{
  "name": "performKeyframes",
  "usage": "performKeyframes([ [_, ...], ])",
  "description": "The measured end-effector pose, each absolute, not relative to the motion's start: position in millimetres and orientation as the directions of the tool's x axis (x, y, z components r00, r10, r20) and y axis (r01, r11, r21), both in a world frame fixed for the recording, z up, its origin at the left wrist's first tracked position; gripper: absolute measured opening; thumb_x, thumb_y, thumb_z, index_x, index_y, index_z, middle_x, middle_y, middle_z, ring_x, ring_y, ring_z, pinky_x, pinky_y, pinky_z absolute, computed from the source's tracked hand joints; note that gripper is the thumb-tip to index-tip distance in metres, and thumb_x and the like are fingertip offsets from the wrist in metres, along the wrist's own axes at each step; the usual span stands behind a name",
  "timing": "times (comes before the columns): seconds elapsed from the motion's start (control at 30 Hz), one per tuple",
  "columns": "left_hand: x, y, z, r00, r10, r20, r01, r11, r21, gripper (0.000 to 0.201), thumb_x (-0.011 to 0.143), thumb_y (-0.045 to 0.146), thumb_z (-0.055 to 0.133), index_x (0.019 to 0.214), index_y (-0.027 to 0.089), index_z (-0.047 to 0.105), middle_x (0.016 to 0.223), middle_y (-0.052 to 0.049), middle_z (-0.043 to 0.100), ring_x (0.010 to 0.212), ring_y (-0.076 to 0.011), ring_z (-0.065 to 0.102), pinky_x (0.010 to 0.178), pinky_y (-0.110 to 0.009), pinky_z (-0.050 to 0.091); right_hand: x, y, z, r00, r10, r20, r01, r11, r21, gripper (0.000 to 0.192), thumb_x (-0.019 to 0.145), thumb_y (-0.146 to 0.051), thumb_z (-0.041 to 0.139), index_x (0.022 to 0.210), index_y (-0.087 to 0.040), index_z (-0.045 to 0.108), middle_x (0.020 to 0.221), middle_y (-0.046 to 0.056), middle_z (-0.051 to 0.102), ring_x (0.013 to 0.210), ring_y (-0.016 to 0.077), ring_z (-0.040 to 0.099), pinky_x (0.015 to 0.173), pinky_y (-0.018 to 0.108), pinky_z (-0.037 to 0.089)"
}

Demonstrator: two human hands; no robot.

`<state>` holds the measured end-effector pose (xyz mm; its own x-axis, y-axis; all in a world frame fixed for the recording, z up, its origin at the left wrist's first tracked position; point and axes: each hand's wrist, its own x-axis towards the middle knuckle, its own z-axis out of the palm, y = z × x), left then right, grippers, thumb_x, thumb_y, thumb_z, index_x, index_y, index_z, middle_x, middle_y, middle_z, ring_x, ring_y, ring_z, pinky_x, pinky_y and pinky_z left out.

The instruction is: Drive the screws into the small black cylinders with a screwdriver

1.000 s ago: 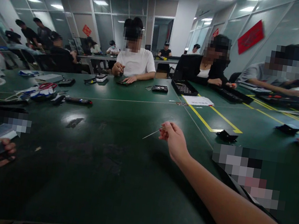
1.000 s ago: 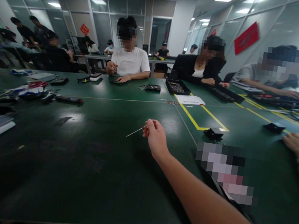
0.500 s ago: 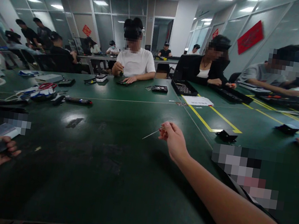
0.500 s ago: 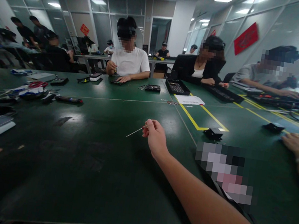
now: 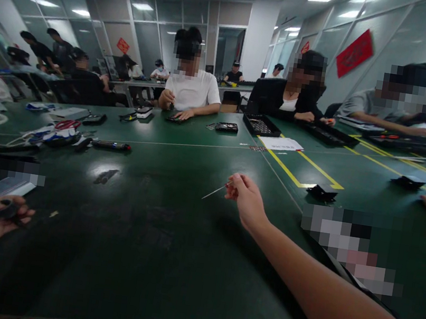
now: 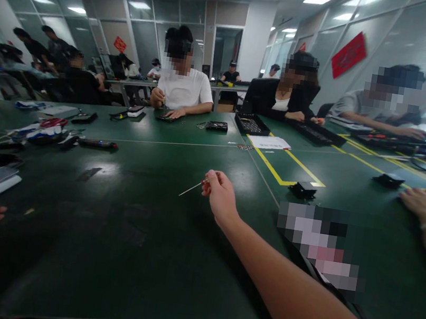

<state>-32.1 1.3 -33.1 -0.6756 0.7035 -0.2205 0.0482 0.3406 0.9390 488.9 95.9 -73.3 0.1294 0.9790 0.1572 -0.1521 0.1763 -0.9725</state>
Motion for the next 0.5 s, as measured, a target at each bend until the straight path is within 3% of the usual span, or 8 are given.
performKeyframes([
  [0.1,-27.8,4.6,-34.5,-0.647,0.708,-0.284,-0.097,0.293,0.951,0.010,0.077,0.018,0.056,0.081,0.024,0.063,0.074,0.006,0.068,0.078,-0.0128,0.064,0.064,-0.020,0.058,488.7,95.2,-71.6,0.132,0.979,0.152,-0.156,0.172,-0.973,0.033,0.087,-0.055,0.063,0.087,-0.022,0.064,0.073,-0.001,0.061,0.063,0.0142,0.056,0.061,0.031,0.049],
  [0.2,-22.7,5.1,-32.6,-0.669,0.689,-0.279,-0.099,0.290,0.952,0.009,0.080,0.019,0.056,0.081,0.024,0.064,0.075,0.006,0.069,0.080,-0.0138,0.064,0.062,-0.020,0.057,488.6,94.2,-70.8,0.132,0.980,0.146,-0.152,0.166,-0.974,0.032,0.088,-0.054,0.063,0.087,-0.022,0.063,0.072,-0.002,0.061,0.062,0.0140,0.056,0.061,0.031,0.049],
  [0.33,-1.9,2.6,-21.8,-0.686,0.668,-0.289,-0.140,0.268,0.953,0.009,0.076,0.016,0.056,0.076,0.023,0.061,0.069,0.006,0.065,0.076,-0.0148,0.062,0.061,-0.023,0.058,488.5,93.1,-70.2,0.120,0.982,0.146,-0.152,0.163,-0.975,0.032,0.088,-0.054,0.062,0.087,-0.022,0.063,0.073,-0.001,0.061,0.062,0.0139,0.056,0.061,0.031,0.049],
  [0.5,40.2,14.4,-9.4,-0.647,0.720,-0.252,-0.163,0.193,0.968,0.015,0.065,0.011,0.050,0.073,0.020,0.059,0.068,0.000,0.061,0.073,-0.0191,0.059,0.061,-0.028,0.055,487.8,93.2,-70.0,0.121,0.983,0.138,-0.149,0.155,-0.977,0.034,0.086,-0.057,0.064,0.086,-0.023,0.063,0.072,-0.001,0.062,0.061,0.0142,0.056,0.061,0.031,0.048],
])
